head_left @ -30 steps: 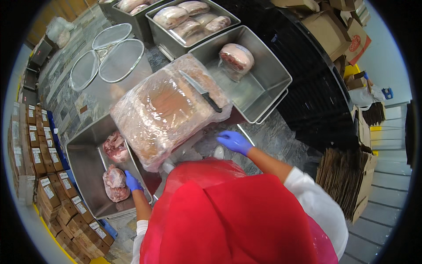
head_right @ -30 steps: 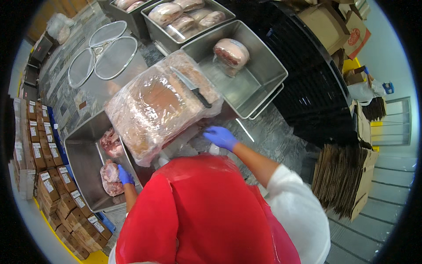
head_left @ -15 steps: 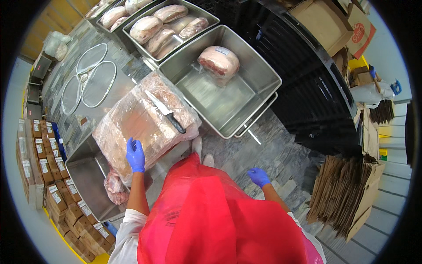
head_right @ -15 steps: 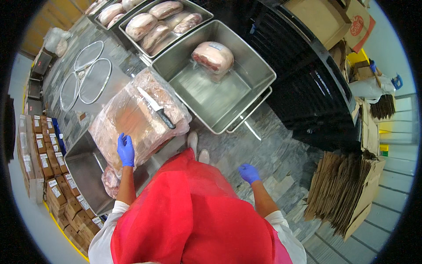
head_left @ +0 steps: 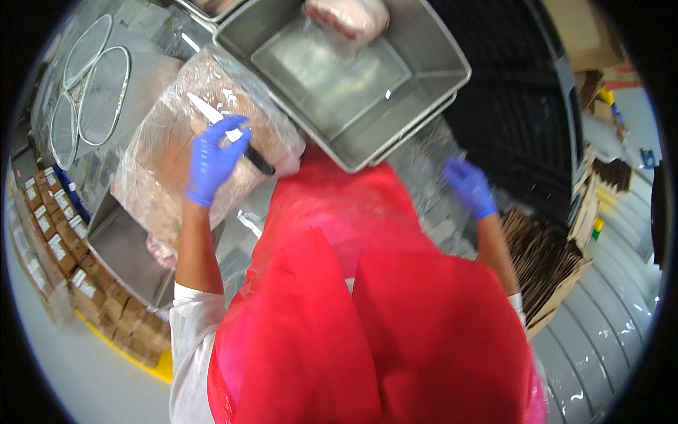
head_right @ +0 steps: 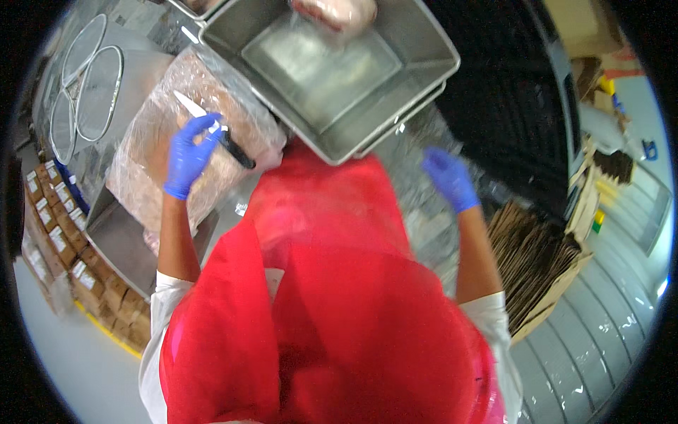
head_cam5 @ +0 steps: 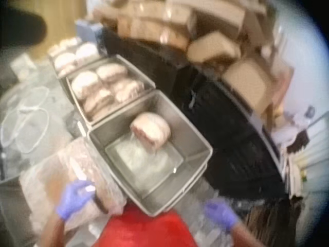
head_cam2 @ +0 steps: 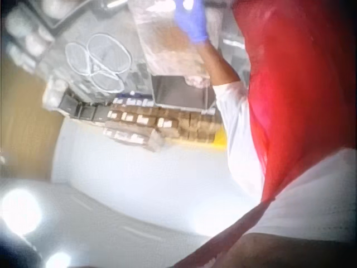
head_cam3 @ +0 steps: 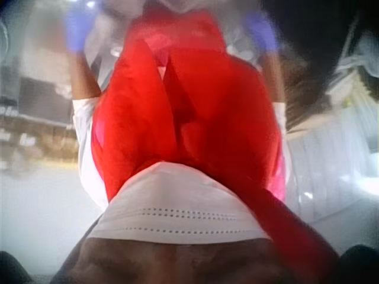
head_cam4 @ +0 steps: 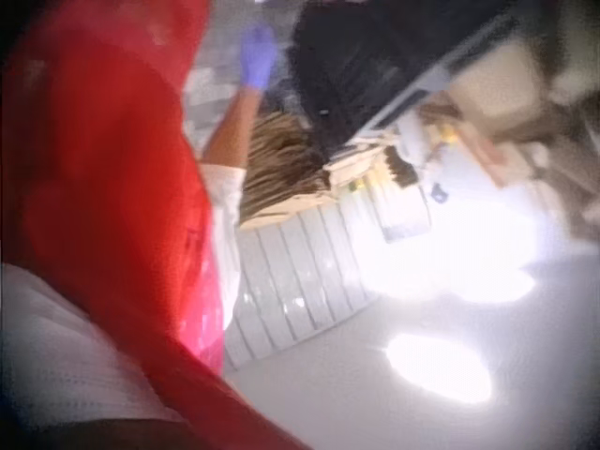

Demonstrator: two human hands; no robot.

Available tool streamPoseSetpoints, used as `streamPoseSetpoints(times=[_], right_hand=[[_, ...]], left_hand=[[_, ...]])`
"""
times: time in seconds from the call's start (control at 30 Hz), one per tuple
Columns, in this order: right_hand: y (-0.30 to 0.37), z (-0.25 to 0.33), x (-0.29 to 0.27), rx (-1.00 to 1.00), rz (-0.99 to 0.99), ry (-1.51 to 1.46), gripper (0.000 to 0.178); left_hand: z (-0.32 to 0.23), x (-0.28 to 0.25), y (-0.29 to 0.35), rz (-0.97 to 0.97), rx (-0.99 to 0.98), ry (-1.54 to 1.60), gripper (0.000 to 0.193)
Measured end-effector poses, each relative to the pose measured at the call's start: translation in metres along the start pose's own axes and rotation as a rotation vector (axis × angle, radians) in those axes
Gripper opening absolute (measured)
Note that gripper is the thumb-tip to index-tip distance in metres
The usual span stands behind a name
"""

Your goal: The person uses a knife to trim fat and cut a large piece of raw meat on a plastic-covered table. They separate portions and place them into metal trays. The person handles the meat with gloved hands and repeatedly repositions the piece while cutting.

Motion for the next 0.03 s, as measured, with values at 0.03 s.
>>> streamPoseSetpoints(times=[0.03], right_hand=[[0.0106, -0.0140, 0.0182, 0.045, 0.024, -0.032, 0.040]], left_hand=[[0.0024, -0.0174, -0.0040, -0.016, -0.120, -0.008, 0.036]])
Point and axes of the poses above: each hand's wrist, its own y-axis away from the middle knuckle, its own x-axis out of the palm, z = x × y, the point moved 1 cm from there along -y, towards the middle knuckle, and after that the axes turned 15 degrees about x, right-handed, at the moved point
